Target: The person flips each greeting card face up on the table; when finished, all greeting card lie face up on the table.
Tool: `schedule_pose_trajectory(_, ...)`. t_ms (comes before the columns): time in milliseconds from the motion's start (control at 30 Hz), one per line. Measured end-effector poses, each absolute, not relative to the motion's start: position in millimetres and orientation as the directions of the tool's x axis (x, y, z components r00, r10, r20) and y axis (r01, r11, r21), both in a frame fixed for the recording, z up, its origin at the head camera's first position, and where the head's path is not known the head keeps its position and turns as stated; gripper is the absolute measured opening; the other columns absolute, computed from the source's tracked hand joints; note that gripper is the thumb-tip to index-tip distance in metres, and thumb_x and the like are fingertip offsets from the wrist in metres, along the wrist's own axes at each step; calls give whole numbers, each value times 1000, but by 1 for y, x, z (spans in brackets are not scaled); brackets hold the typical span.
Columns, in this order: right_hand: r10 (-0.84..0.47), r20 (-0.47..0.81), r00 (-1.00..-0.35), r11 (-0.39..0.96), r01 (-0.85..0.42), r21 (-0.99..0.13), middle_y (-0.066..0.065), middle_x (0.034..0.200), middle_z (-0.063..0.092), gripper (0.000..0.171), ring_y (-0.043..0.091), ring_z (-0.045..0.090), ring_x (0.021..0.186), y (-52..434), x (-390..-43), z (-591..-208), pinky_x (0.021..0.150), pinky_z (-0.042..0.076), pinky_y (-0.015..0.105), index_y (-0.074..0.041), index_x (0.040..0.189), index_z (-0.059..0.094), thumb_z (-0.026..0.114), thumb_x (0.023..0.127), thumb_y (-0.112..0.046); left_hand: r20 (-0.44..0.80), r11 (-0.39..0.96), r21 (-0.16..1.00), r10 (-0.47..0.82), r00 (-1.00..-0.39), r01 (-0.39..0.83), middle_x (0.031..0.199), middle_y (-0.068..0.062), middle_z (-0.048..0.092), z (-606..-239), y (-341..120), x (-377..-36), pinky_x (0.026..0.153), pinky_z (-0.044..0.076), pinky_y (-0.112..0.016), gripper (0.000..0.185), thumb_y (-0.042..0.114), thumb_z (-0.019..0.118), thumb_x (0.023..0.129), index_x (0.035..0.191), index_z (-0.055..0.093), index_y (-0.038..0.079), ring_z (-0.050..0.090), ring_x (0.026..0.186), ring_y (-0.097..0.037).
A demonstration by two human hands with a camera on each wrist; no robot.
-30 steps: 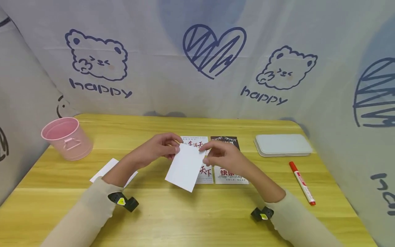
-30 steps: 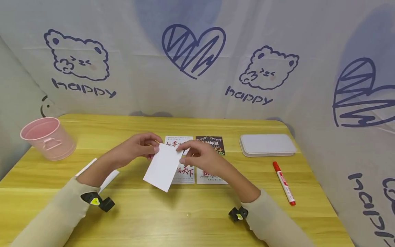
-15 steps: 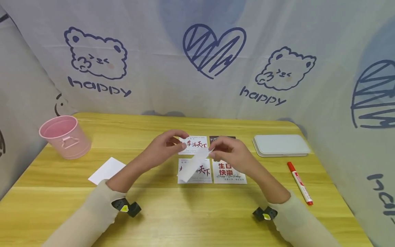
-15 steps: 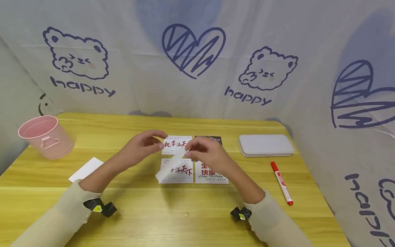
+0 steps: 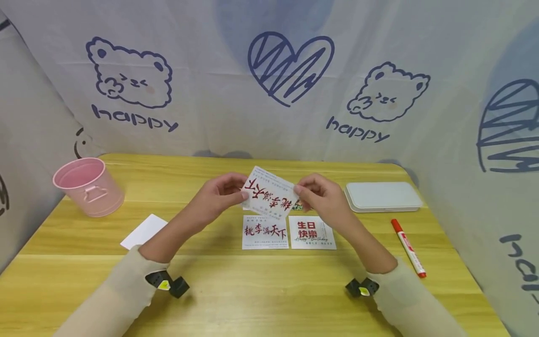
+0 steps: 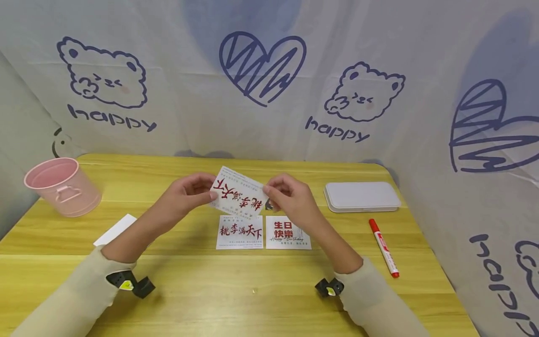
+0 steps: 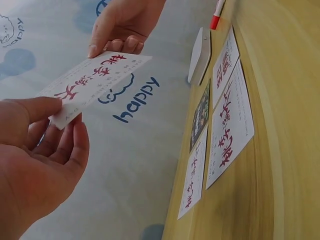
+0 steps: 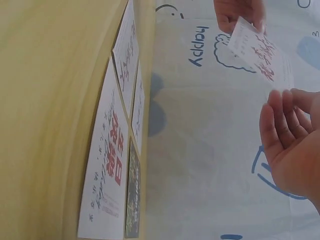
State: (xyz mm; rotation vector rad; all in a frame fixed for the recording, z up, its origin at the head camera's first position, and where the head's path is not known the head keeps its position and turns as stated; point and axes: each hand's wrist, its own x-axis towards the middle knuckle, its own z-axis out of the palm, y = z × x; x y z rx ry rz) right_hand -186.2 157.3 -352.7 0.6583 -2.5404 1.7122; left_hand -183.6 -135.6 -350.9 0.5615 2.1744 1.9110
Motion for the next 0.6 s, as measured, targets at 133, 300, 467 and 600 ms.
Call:
schedule_pose_trajectory(133, -427, 133, -894, 390, -315, -865, 10, 86, 66, 17, 25, 63, 74, 158, -187, -353, 70, 57, 34, -13, 108, 66, 63, 101, -29, 112, 96, 984, 338, -934, 152, 107, -7, 62, -353, -134, -185, 81, 54, -26, 28, 5, 64, 96, 123, 59, 1, 61, 92, -18)
schedule_pose_trajectory(300, -494, 121, -861, 460, -377, -804, 1, 110, 66, 36, 19, 66, 94, 151, -182, -351, 83, 57, 37, -19, 133, 60, 65, 100, -30, 117, 122, 977, 387, -914, 177, 105, -8, 63, -355, -130, -181, 74, 52, -25, 24, 3, 63, 95, 119, 59, 1, 59, 86, -19)
schedule_pose_trajectory(467, -549, 205, -810, 484, -508, -712, -1, 122, 63, 46, 14, 63, 107, 140, -173, -350, 90, 55, 36, -19, 143, 54, 66, 99, -26, 87, 223, 945, 533, -842, 239, 103, -9, 65, -358, -117, -171, 75, 52, -29, 18, 9, 62, 97, 115, 65, 8, 61, 89, -22)
schedule_pose_trajectory(600, -590, 236, -772, 480, -571, -666, 0, 126, 67, 40, 12, 66, 98, 137, -168, -351, 83, 57, 32, -17, 139, 60, 65, 100, -20, 70, 238, 942, 553, -830, 237, 110, -9, 65, -358, -110, -166, 80, 53, -33, 22, 12, 62, 98, 120, 64, 10, 62, 95, -23)
